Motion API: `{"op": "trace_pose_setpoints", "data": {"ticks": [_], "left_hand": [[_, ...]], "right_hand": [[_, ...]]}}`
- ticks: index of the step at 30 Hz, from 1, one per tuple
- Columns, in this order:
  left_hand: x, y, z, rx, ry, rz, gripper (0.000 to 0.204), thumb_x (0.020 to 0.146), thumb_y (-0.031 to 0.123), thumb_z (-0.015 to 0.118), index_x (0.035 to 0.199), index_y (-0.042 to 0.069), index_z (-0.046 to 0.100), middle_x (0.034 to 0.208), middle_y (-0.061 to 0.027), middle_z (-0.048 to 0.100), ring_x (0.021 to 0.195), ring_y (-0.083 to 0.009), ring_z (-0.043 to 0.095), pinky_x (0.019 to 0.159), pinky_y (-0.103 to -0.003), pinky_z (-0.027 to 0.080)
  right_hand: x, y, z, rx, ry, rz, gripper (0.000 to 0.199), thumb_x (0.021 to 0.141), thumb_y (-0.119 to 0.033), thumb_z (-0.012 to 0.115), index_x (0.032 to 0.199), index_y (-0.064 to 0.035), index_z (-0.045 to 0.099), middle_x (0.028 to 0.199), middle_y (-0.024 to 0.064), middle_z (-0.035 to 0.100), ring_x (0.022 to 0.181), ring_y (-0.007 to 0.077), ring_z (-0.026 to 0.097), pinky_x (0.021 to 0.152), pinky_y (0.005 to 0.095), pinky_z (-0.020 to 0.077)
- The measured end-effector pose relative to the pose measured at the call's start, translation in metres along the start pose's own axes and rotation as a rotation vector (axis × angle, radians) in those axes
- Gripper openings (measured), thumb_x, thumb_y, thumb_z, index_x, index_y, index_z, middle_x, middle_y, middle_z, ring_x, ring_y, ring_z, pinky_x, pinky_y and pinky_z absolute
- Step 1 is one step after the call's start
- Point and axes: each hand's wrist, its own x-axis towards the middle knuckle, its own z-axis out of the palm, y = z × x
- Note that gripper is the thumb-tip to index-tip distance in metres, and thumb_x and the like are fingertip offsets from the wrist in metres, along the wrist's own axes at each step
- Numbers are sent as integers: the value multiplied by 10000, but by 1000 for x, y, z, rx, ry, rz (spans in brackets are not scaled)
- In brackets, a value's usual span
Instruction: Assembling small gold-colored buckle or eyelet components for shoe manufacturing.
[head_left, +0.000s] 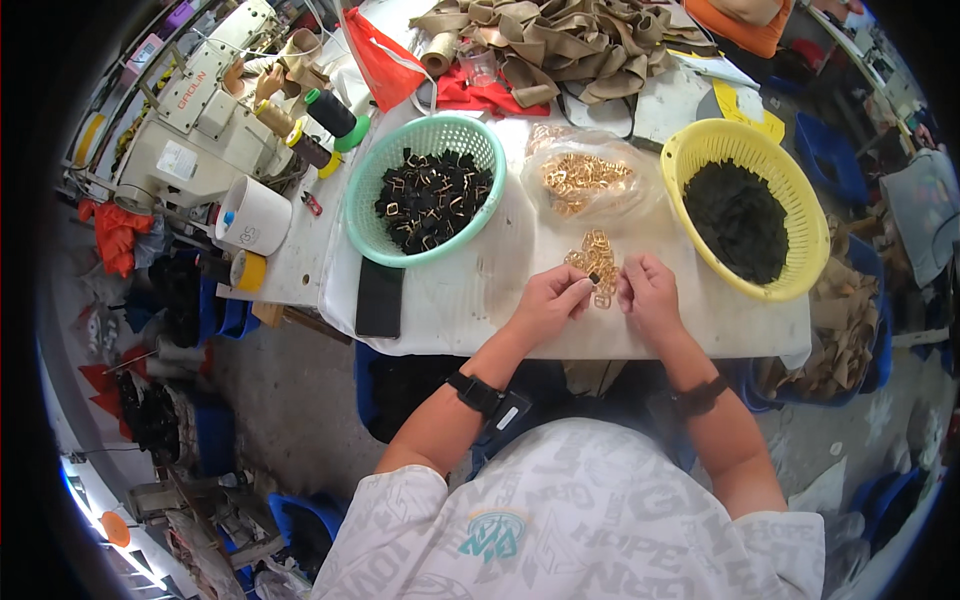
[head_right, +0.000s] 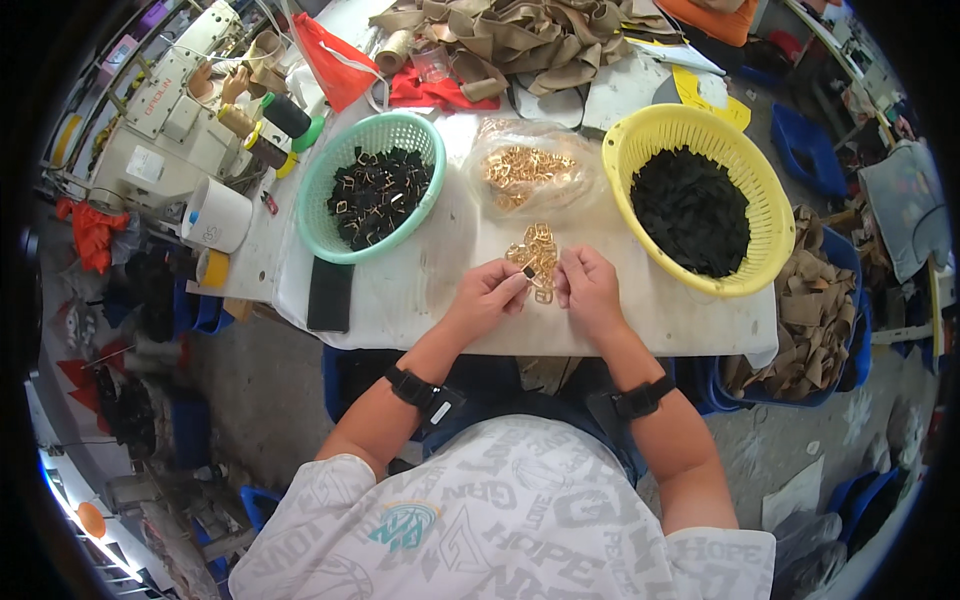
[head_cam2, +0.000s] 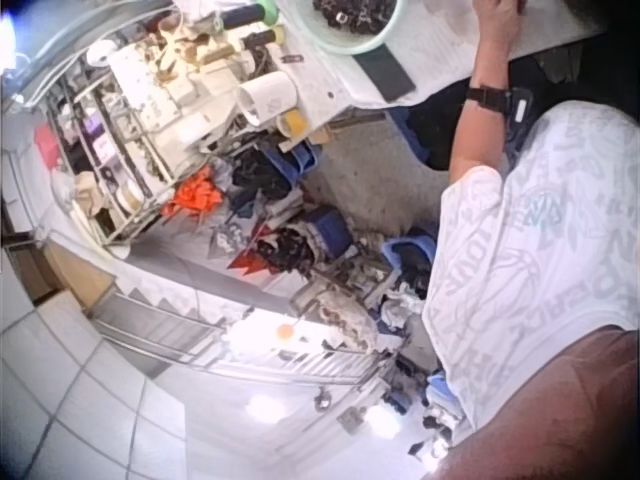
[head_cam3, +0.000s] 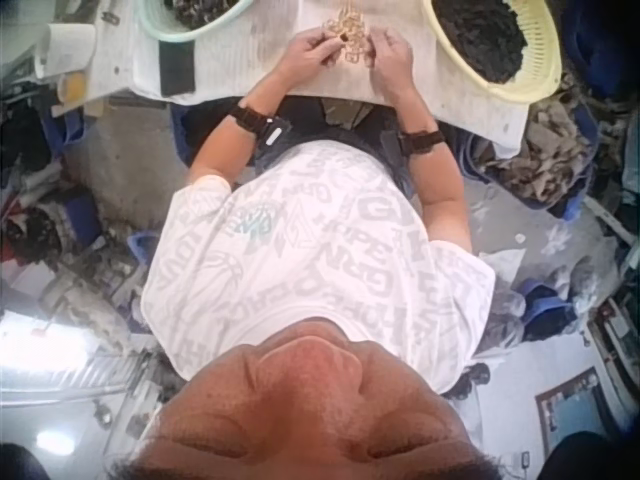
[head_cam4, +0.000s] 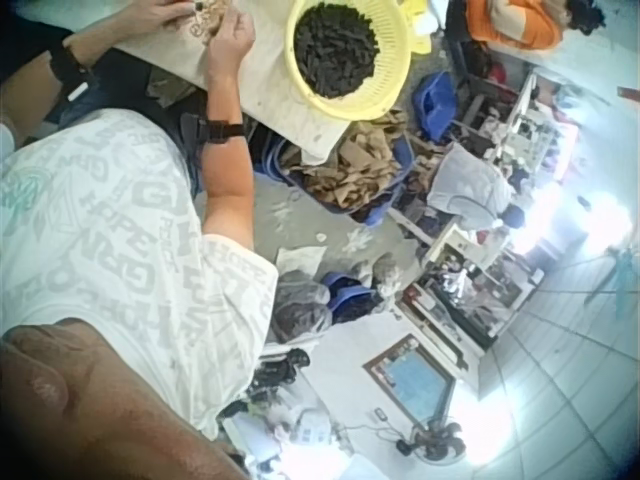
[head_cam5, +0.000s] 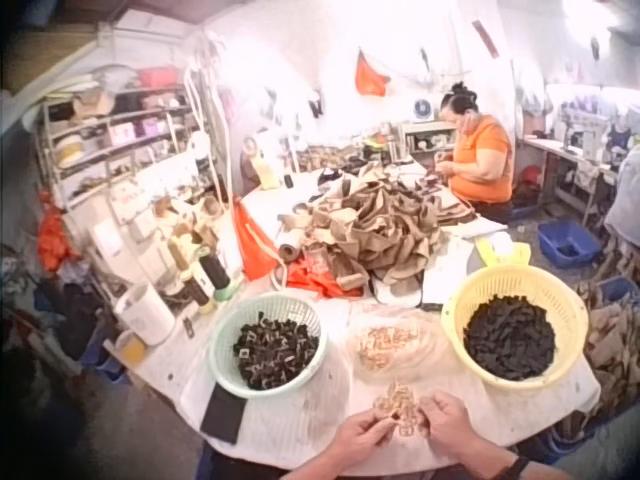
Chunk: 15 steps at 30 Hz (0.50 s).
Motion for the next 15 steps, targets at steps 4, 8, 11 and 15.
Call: {"op": "trace_pose_setpoints", "data": {"ticks": [4, 8, 11, 15], "left_hand": [[-5, 31, -19, 186, 144, 113, 149, 934, 151, 571, 853, 39, 626, 653, 23, 551, 541, -45, 485, 485, -199, 391], [-3, 89, -65, 608, 431, 326, 156, 882, 125, 619, 779, 10, 643, 648, 9, 570, 573, -34, 473, 503, -219, 382], [11, 111, -127, 971, 611, 364, 201, 853, 164, 619, 774, -20, 638, 640, -133, 617, 579, -193, 596, 554, -337, 454], [16, 127, -182, 1284, 737, 186, 272, 816, 241, 631, 779, -28, 641, 721, -212, 635, 696, -375, 633, 650, -433, 485]], "right_hand": [[1, -6, -25, -474, 88, -342, 317, 931, -160, 595, 666, -27, 482, 555, -6, 417, 516, 72, 316, 452, 269, 297], [2, 2, -43, -699, 145, -476, 311, 887, -161, 642, 673, -7, 478, 540, 94, 414, 508, 133, 326, 467, 322, 336], [0, -2, -33, -682, 200, -460, 296, 874, -160, 648, 677, -6, 489, 563, 152, 468, 489, 201, 379, 484, 349, 373], [2, 0, -30, -762, 169, -509, 281, 862, -178, 655, 684, -16, 509, 598, 173, 524, 516, 312, 489, 500, 386, 403]]}}
